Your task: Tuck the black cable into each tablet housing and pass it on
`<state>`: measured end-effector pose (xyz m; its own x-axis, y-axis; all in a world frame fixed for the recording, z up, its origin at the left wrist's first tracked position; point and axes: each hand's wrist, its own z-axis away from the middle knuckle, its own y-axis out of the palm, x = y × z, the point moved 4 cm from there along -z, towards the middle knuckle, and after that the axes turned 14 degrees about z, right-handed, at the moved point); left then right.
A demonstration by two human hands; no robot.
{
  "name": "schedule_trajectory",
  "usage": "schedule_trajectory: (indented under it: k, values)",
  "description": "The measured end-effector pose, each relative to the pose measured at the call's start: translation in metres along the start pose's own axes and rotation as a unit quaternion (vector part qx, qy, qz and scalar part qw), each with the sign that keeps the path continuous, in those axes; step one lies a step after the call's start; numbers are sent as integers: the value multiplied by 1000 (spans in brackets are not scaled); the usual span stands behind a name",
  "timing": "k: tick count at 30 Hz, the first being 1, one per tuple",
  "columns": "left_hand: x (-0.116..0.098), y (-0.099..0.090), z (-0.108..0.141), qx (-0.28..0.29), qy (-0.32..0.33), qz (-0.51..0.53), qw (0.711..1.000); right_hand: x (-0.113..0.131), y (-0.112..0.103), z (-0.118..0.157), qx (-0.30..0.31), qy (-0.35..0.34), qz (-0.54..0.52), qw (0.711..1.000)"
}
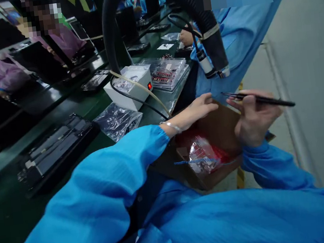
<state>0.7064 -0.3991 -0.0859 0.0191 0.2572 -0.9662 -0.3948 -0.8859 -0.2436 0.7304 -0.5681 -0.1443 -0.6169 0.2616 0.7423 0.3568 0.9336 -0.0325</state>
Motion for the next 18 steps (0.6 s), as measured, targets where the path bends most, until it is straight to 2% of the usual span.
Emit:
schedule_trajectory:
  k: [2,4,6,9,12,14,16,18]
  values:
    - [-4,14,-19,-2,-9,86,996,-26,7,-7,-30,75,-87,993]
    - [-10,18,-23,-10,-13,162,987,-47,18,-13,-23,132,-153,979]
    - [-15,15,-15,-14,-24,194,981,-64,29,-16,-11,172,-204,964]
    - [-20,5,18,-21,-33,202,979,-78,41,-16,0,205,-266,942]
    - [-21,-17,77,-37,-15,195,980,-77,48,-14,7,209,-324,923]
    - [-20,-42,131,-67,11,146,987,-67,53,-12,22,198,-359,912]
    - [-13,-76,199,-128,-9,37,991,-45,60,-8,54,179,-389,902]
    - [-1,-115,279,-218,-47,-93,970,-12,73,-2,104,159,-411,891]
